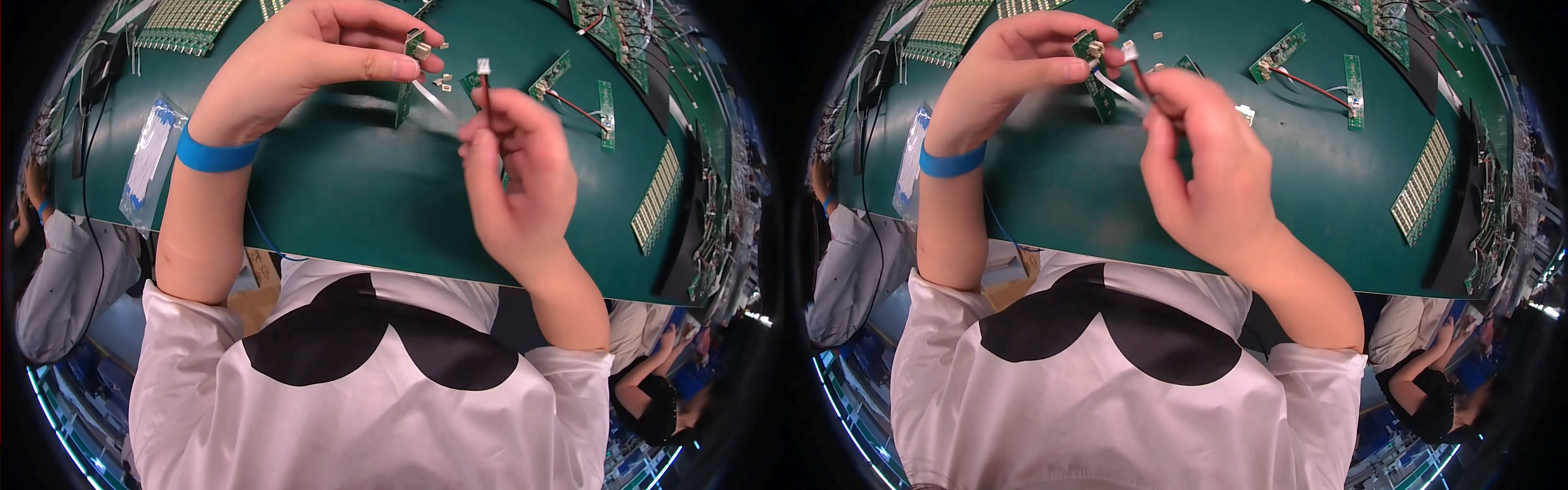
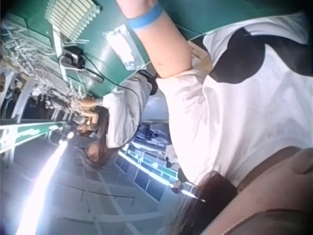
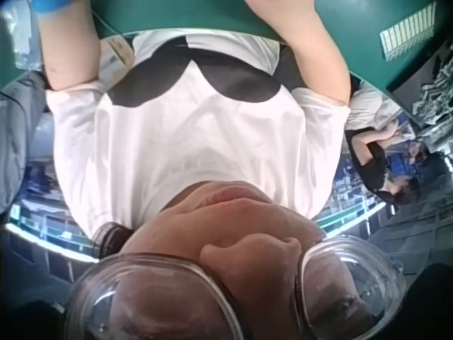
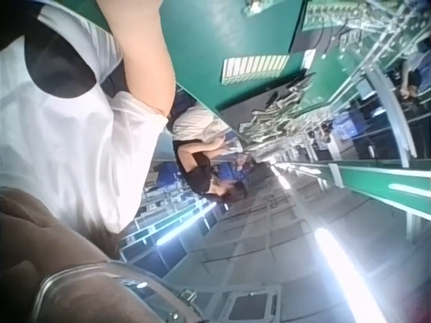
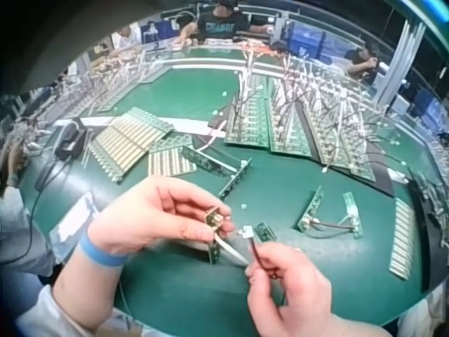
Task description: The person connects ribbon cables and wire connectors to circuit boards by hand and places the assembled boards on the table.
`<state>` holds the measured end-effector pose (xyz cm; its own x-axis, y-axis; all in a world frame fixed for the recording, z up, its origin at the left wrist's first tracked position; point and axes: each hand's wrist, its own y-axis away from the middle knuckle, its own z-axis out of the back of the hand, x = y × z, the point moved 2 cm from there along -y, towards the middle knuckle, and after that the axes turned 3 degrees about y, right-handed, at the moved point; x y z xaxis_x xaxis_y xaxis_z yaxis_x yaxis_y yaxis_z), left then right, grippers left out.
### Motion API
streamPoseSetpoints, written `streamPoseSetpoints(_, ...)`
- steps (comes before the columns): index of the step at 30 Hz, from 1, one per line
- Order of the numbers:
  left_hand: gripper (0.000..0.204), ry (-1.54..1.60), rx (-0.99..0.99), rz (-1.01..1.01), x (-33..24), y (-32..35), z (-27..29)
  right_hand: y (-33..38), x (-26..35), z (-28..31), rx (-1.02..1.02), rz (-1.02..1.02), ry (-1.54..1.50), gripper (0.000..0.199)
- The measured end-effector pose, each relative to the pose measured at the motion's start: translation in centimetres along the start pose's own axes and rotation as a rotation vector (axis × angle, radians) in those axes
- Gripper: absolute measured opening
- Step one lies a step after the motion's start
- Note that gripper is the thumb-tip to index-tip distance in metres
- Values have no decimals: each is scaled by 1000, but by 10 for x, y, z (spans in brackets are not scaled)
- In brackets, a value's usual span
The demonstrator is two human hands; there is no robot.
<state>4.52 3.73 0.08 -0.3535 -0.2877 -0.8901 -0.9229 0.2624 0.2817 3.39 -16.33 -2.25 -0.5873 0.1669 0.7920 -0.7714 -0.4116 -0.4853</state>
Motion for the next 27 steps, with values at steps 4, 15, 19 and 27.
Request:
streamPoseSetpoints(4,33,-36,-106,0,-1,6,-3,-6,-1,11,35,-146,-155,16)
streamPoseSetpoints(15,38,-76,-136,-287,-1,13,-17,-18,-2,28,-27,-137,-220,31)
streamPoseSetpoints(19,39,-83,-101,-292,0,14,-22,-18,-5,31,5,-126,-364,34)
streamPoseSetpoints(27,43,-213,91,-329,8,18,-29,-16,8,26,128,71,-136,23)
